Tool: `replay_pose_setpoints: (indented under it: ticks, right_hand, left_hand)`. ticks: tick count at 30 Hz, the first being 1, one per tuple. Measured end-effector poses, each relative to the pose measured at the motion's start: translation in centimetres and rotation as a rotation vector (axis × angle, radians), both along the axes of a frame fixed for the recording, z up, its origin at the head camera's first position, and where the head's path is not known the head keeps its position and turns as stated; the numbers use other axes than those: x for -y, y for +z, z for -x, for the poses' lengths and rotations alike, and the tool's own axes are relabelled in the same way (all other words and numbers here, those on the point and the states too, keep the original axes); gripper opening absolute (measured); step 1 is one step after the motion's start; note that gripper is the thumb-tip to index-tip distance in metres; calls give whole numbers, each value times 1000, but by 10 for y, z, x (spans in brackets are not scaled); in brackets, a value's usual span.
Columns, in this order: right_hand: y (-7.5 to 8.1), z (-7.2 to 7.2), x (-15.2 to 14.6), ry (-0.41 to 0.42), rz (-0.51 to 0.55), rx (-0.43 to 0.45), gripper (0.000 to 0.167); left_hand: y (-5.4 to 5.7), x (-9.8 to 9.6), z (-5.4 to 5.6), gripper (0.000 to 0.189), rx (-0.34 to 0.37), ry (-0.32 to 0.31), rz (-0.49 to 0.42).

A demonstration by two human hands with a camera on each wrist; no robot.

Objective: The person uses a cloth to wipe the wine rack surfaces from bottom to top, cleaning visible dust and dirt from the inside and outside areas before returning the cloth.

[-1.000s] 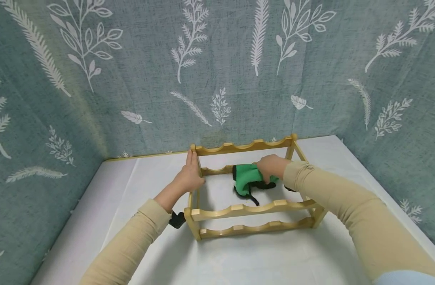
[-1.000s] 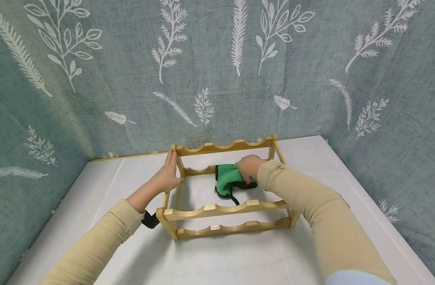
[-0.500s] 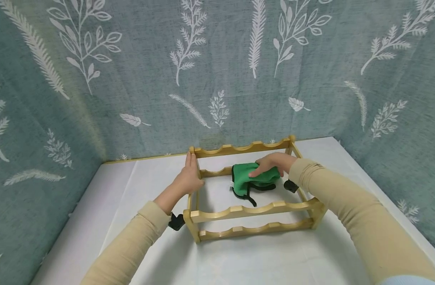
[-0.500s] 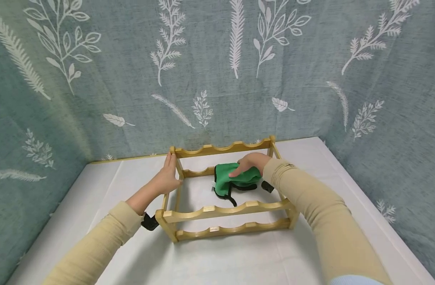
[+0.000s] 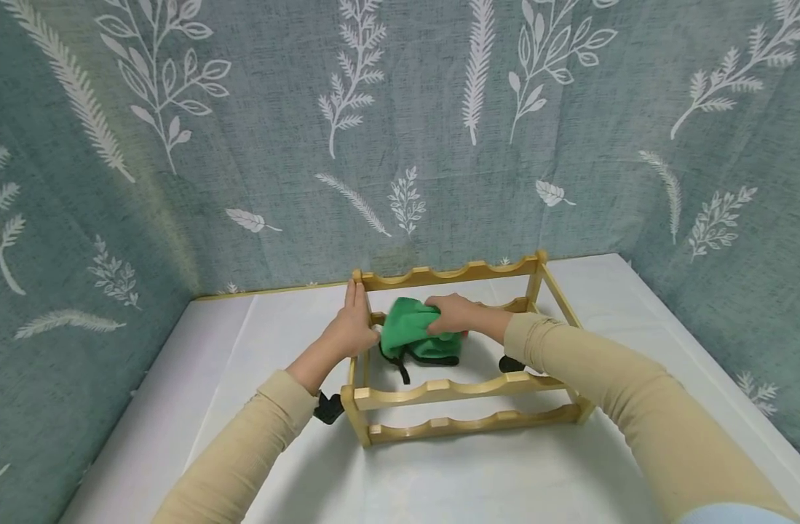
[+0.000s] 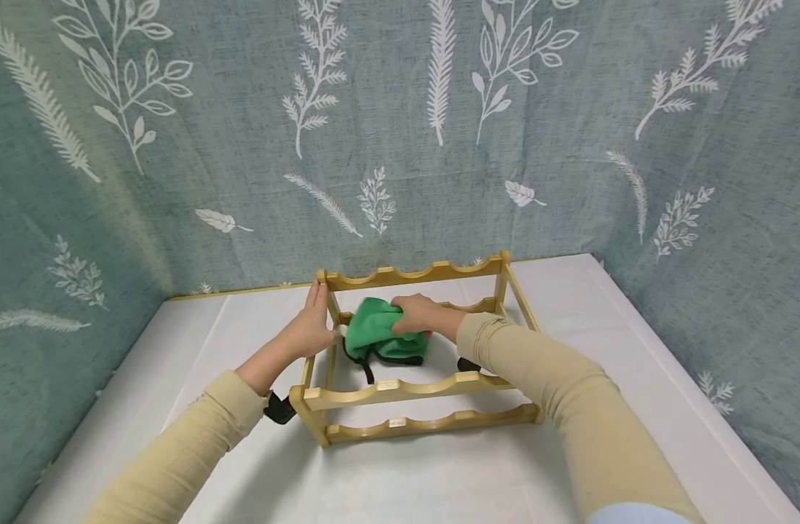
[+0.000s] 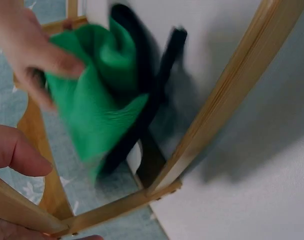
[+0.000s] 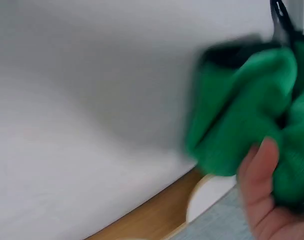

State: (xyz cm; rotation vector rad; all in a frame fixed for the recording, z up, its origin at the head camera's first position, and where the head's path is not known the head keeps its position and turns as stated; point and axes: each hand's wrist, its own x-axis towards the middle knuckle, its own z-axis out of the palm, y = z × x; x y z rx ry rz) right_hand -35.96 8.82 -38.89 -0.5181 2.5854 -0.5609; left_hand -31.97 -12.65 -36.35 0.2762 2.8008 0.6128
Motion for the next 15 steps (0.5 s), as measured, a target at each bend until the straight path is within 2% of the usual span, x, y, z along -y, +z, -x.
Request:
replay_pose_setpoints:
  ticks: [2,3,6,8,15]
  right_hand:
    - [-1,1,7,77,4,-49,61]
    - [-3,1,10,137,-34,-90,62]
    - [-8,0,16,298,-218,-218,59]
    - [-11,0,16,354,-323,-268,54]
    - [-6,5,6,249,-428,-231,43]
  left_hand:
    - [0,-1,0,93,11,4,-9]
    - [0,-2,-1,93,17,5,-12]
    - [0,-3,-3,93,12,1,-1]
    - [0,-3,-3,93,16,-1,-4]
    - [3,-1,-2,93,1,3,-20]
